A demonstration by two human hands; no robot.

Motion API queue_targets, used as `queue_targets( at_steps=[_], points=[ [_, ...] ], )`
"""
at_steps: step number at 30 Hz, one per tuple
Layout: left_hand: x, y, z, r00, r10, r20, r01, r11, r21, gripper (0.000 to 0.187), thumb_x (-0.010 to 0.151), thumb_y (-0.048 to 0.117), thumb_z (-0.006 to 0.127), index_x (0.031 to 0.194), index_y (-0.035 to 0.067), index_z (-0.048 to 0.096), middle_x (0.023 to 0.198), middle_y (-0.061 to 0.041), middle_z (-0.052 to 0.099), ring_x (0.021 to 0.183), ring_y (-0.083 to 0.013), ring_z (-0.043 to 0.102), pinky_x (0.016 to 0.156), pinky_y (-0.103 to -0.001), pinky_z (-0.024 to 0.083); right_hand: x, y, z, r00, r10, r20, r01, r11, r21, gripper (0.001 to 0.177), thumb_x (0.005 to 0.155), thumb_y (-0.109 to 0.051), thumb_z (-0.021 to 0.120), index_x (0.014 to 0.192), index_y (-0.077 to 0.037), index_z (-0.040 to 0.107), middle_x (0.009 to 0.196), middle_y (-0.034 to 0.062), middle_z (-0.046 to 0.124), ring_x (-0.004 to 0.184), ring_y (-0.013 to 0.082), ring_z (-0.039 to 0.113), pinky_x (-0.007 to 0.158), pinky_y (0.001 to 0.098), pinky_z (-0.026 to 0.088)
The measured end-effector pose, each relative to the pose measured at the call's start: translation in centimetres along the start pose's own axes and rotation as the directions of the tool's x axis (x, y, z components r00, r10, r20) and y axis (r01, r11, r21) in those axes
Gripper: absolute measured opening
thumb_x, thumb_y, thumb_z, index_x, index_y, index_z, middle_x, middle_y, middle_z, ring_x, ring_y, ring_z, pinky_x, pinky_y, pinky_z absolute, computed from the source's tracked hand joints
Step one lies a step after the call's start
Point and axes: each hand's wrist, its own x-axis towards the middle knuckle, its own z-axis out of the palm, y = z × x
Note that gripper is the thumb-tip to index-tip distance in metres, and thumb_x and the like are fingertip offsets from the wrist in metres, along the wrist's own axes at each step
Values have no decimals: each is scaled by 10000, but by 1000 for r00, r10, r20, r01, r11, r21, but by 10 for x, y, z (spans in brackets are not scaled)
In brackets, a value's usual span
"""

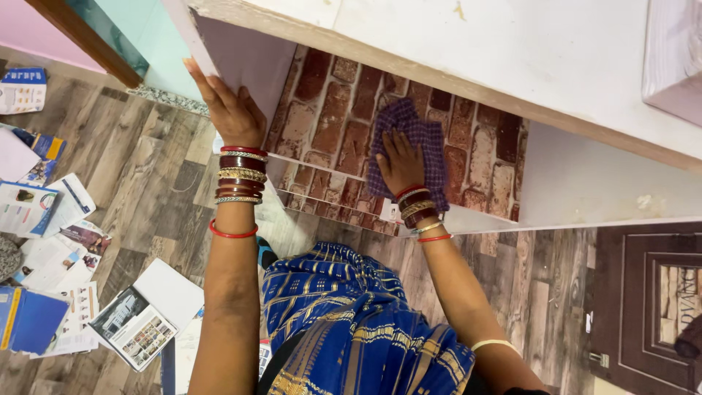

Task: The person wipes the top and interior surfaces of a shelving unit with a cloth, moving books and papers aside to reach the corners.

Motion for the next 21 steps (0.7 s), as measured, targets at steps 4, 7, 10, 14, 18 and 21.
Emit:
queue_targets(
  at_steps=[4,7,10,14,18,21],
  points=[
    [5,2,-4,1000,5,-1,-5,1000,-7,814,1165,8,483,1698,284,-68,1747,-151,-15,1595,-411,124,1290,-522,395,-26,69,-4,992,114,-55,-115,993,-17,705,1047,-614,183,1587,-206,379,1658,112,327,1522,325,291,1214,613,175],
    [7,4,-7,1000,-11,12,11,1000,-21,817,1171,8,483,1704,284,-72,1751,-146,-19,1585,-406,111,1313,-514,372,-43,122,-10,978,200,-67,-203,978,-44,701,1045,-613,223,1586,-198,386,1648,129,327,1501,338,298,1201,618,184],
    [8,5,-9,1000,-21,13,21,999,-35,794,1179,15,462,1706,282,-69,1755,-133,-19,1587,-401,108,1323,-509,358,-64,167,-19,957,274,-95,-280,958,-56,670,1058,-583,253,1574,-179,394,1657,139,328,1509,340,298,1195,626,183],
    [8,8,-9,999,-31,7,32,999,-32,758,1199,27,434,1703,292,-67,1766,-122,-25,1597,-395,110,1330,-489,381,-102,190,-31,911,379,-163,-388,921,-33,679,1055,-574,271,1582,-163,393,1649,132,345,1520,336,305,1203,618,202],
    [9,9,-7,1000,-27,-12,27,999,-17,779,1182,25,457,1702,290,-59,1754,-133,-17,1585,-410,122,1312,-509,387,-109,163,-28,919,358,-166,-377,921,-99,684,1054,-576,250,1585,-167,385,1654,128,336,1521,331,296,1204,635,189],
    [8,10,-7,999,-30,-18,30,999,-18,782,1170,13,450,1702,291,-52,1750,-136,-5,1578,-417,131,1302,-531,377,-101,128,-20,954,281,-109,-294,948,-124,710,1046,-597,196,1594,-175,358,1662,131,310,1524,331,276,1205,640,165]
  ],
)
